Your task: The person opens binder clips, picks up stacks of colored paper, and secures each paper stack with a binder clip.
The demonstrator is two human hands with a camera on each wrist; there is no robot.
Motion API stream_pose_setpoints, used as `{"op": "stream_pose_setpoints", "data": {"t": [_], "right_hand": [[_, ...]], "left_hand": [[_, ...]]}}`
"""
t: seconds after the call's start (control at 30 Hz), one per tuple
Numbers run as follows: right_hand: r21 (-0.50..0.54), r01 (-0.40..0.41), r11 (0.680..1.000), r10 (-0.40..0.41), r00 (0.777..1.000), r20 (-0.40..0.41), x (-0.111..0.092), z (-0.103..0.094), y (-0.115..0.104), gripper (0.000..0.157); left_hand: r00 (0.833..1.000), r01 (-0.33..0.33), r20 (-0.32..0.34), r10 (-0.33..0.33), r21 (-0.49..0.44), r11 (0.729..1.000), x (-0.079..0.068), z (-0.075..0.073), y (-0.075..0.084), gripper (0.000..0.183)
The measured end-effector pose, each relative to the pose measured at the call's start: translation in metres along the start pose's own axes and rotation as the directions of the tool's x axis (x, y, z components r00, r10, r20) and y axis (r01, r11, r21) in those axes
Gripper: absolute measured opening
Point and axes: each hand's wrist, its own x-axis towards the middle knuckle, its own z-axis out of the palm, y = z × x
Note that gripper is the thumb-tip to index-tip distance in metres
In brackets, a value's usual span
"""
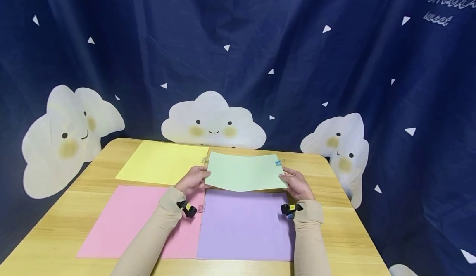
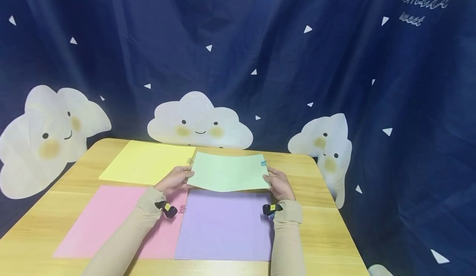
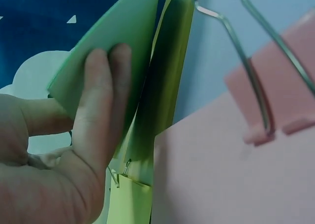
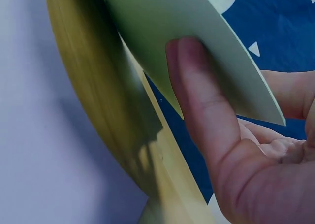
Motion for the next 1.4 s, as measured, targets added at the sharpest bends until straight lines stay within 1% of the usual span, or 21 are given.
{"op": "stream_pose_setpoints", "data": {"t": [0.1,0.23,0.33,0.47,0.6,0.8,0.97,1.17,1.4], "right_hand": [[0.011,-0.017,1.000,0.017,1.000,0.010,0.001,0.001,0.001,0.064],[0.023,-0.012,1.000,0.012,1.000,0.014,0.002,0.001,0.002,0.062],[0.027,-0.004,1.000,0.004,1.000,0.007,0.003,0.001,0.002,0.061],[0.020,0.004,1.000,-0.004,1.000,0.007,0.002,0.002,0.001,0.061],[0.027,-0.002,1.000,0.002,1.000,-0.007,0.003,0.001,0.002,0.060],[0.013,-0.009,1.000,0.009,1.000,-0.010,0.002,0.002,0.000,0.063],[0.022,-0.016,1.000,0.016,1.000,-0.018,0.002,0.002,-0.006,0.065],[0.023,-0.018,1.000,0.018,1.000,-0.023,-0.001,0.001,-0.011,0.064],[0.033,-0.021,0.999,0.022,0.999,-0.030,-0.001,0.000,-0.010,0.065]], "left_hand": [[1.000,0.016,-0.016,-0.015,0.004,1.000,-0.003,0.000,0.000,0.055],[0.999,0.030,-0.022,-0.029,0.045,0.999,-0.008,0.000,0.001,0.057],[1.000,0.026,0.006,-0.026,0.064,0.998,-0.011,-0.001,0.004,0.058],[0.998,0.019,0.056,-0.022,0.060,0.998,-0.014,-0.004,0.007,0.058],[0.997,0.021,0.073,-0.026,0.057,0.998,-0.014,-0.004,0.008,0.058],[0.999,0.032,0.043,-0.034,0.049,0.998,-0.012,-0.002,0.008,0.059],[0.999,0.029,0.025,-0.031,0.085,0.996,-0.010,-0.002,0.009,0.062],[0.999,0.029,0.033,-0.033,0.110,0.994,-0.008,-0.002,0.011,0.064],[0.999,0.020,0.030,-0.025,0.145,0.989,-0.009,0.003,0.011,0.066]]}}
